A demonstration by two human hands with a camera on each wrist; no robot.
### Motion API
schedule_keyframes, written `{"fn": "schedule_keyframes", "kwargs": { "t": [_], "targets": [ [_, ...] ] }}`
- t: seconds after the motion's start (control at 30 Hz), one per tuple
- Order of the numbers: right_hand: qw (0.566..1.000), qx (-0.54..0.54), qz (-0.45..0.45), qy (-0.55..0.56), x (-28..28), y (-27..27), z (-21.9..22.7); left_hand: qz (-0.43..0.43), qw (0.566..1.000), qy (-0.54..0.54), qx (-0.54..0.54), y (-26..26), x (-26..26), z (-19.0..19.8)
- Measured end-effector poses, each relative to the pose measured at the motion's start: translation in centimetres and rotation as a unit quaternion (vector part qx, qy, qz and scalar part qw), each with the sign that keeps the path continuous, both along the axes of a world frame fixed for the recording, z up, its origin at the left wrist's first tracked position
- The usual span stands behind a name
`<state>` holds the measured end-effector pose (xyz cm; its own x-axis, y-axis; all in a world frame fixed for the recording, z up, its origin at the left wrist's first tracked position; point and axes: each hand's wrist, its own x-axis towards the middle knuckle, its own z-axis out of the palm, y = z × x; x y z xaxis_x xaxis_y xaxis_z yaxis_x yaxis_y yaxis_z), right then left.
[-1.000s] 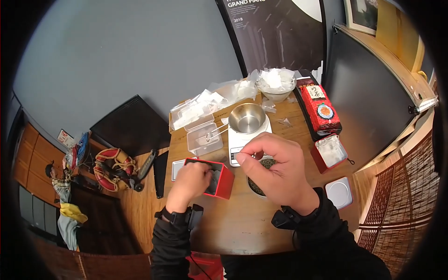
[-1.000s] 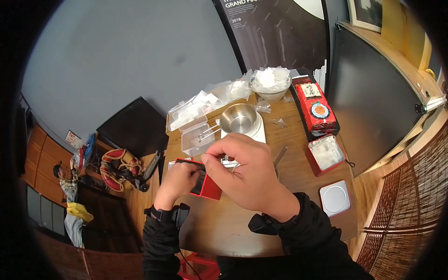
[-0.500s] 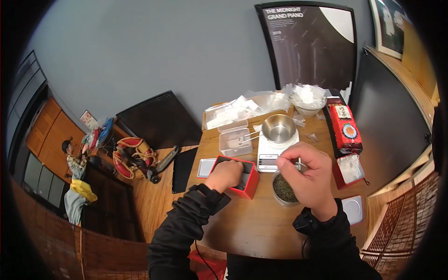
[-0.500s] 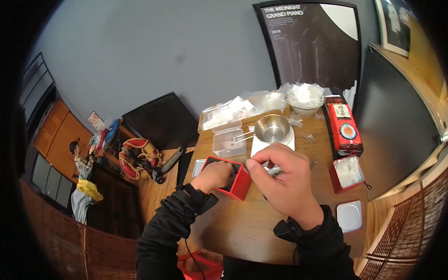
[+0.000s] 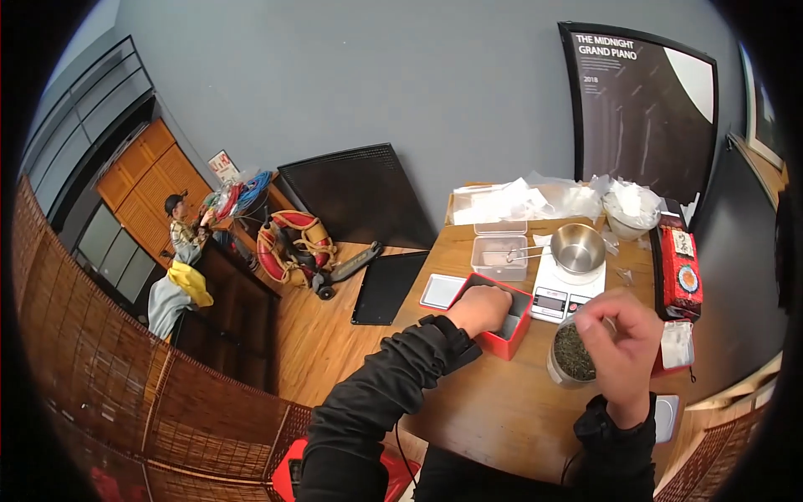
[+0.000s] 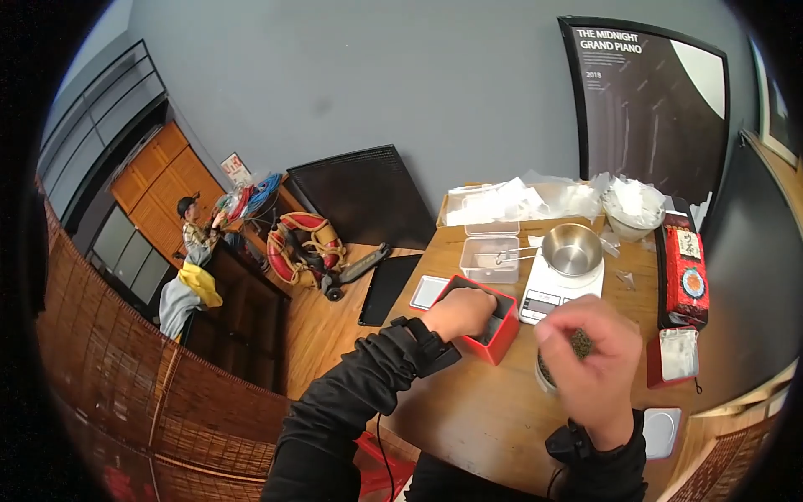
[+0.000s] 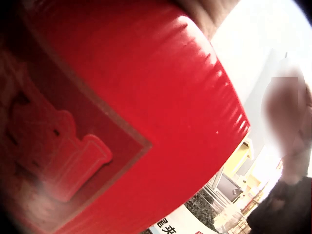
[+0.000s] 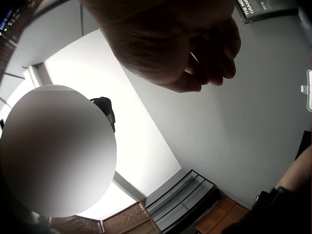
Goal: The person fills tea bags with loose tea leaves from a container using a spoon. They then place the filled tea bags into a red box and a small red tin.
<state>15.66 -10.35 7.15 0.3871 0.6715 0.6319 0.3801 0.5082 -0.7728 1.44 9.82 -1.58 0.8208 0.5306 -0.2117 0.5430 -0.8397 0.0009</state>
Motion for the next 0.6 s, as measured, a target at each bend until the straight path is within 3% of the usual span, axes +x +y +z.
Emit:
{"fn": "schedule_keyframes", "kwargs": {
  "t": [0.07, 0.13, 0.2, 0.33, 0.43, 0.6],
  "targets": [
    [0.999, 0.006, 0.033, -0.028, -0.5, -0.7, 0.3, -0.003, 1.000, 0.010, -0.005, 0.0, 0.1, 0.0],
    [0.974, -0.005, 0.166, -0.152, -1.6, -1.6, 0.7, 0.004, 1.000, 0.004, -0.003, -0.1, 0.1, 0.1],
    [0.940, 0.064, 0.250, -0.225, -4.0, -2.0, 1.4, 0.003, 1.000, 0.000, -0.008, -0.5, 0.1, 0.7],
    [0.933, 0.022, 0.304, -0.191, -5.2, -4.2, 2.5, -0.001, 1.000, -0.019, -0.004, 0.2, 0.1, -0.6],
    [0.873, -0.013, 0.442, -0.205, -6.3, -5.9, 2.2, -0.016, 0.999, -0.039, 0.025, 0.3, -0.1, -1.5],
    [0.857, -0.028, 0.458, -0.236, -6.0, -6.2, 1.8, -0.030, 0.995, -0.096, 0.019, 0.1, -0.7, -1.2]
  ]
}}
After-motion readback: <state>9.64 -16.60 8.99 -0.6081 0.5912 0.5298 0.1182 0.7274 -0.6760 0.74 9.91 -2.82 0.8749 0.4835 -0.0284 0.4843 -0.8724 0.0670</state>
